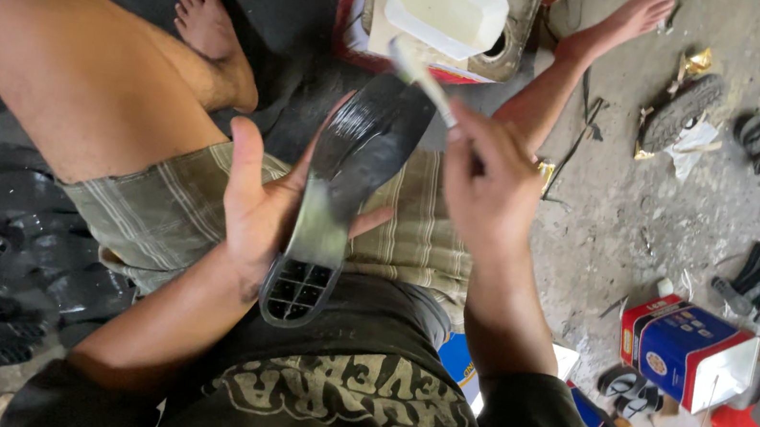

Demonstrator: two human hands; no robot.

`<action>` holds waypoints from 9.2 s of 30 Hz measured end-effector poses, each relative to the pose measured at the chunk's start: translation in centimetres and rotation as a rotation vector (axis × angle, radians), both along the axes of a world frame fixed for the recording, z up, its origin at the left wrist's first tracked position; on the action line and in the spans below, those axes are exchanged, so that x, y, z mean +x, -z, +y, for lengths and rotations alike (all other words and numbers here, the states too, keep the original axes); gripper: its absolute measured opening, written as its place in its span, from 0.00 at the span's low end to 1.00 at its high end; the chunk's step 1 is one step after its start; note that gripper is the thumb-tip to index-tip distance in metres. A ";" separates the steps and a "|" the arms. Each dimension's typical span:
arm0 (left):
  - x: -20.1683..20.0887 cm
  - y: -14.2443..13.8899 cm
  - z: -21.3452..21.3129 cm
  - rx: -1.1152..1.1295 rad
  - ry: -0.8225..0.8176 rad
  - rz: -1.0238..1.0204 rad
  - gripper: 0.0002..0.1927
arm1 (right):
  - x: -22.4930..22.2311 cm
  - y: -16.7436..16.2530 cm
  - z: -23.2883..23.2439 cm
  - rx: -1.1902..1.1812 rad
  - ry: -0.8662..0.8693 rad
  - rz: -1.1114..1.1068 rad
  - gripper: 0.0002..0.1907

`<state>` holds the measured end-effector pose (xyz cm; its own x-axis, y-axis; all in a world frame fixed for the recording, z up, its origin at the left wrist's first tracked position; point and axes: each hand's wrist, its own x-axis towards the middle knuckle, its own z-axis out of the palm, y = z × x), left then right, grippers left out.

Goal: The person sits on the floor and uses a small brush to apply white paint to the soles of black slippers. They repeatedly dip the brush into a container of paint and cover the textured surface of each slipper before placing it aside.

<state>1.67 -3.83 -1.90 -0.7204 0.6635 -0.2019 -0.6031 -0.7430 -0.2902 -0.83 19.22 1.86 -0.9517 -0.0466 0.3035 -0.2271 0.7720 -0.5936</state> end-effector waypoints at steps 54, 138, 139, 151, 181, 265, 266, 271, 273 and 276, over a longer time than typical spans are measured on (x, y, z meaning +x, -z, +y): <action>0.3 2.2 -3.2 -0.009 -0.099 0.114 0.53 | 2.6 -1.2 3.4 -0.319 -0.430 -0.205 0.10; -1.0 1.0 -1.0 -0.427 -0.283 0.439 0.52 | 7.5 1.0 -3.6 -1.071 -0.174 -0.679 0.21; -1.0 0.9 -1.0 -0.466 -0.228 0.489 0.50 | 7.4 1.5 -3.6 -1.138 -0.148 -0.660 0.20; -0.1 4.1 -1.1 -0.684 -0.143 0.543 0.38 | 1.8 3.4 0.9 -0.562 -0.105 -0.250 0.15; -0.6 3.4 -4.2 -0.440 -0.170 0.418 0.27 | 1.0 -0.4 2.2 -0.382 -0.230 -0.346 0.09; -15.6 14.3 -24.7 -0.683 -0.858 -0.424 0.24 | -0.5 3.6 -1.8 -0.259 0.105 -0.081 0.10; -15.6 14.4 -24.4 -0.721 -0.804 -0.403 0.28 | -0.5 3.8 -1.7 -0.257 0.118 -0.083 0.10; -12.0 15.0 -20.5 -1.066 -0.552 -0.175 0.48 | -1.6 4.2 0.7 -0.290 0.125 -0.071 0.10; -10.3 14.1 -19.7 -1.168 -0.527 -0.074 0.47 | -3.8 4.5 2.6 -0.264 0.104 -0.035 0.09; -8.2 11.8 -19.2 -1.177 -0.574 0.057 0.41 | -7.8 4.1 6.8 0.207 0.290 -0.019 0.20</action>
<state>-6.56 -23.00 -13.66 -0.8664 -0.2903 -0.4064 -0.1080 -0.6856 0.7200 -8.65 26.04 -2.28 -0.9397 0.1679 0.2981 0.0288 0.9070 -0.4202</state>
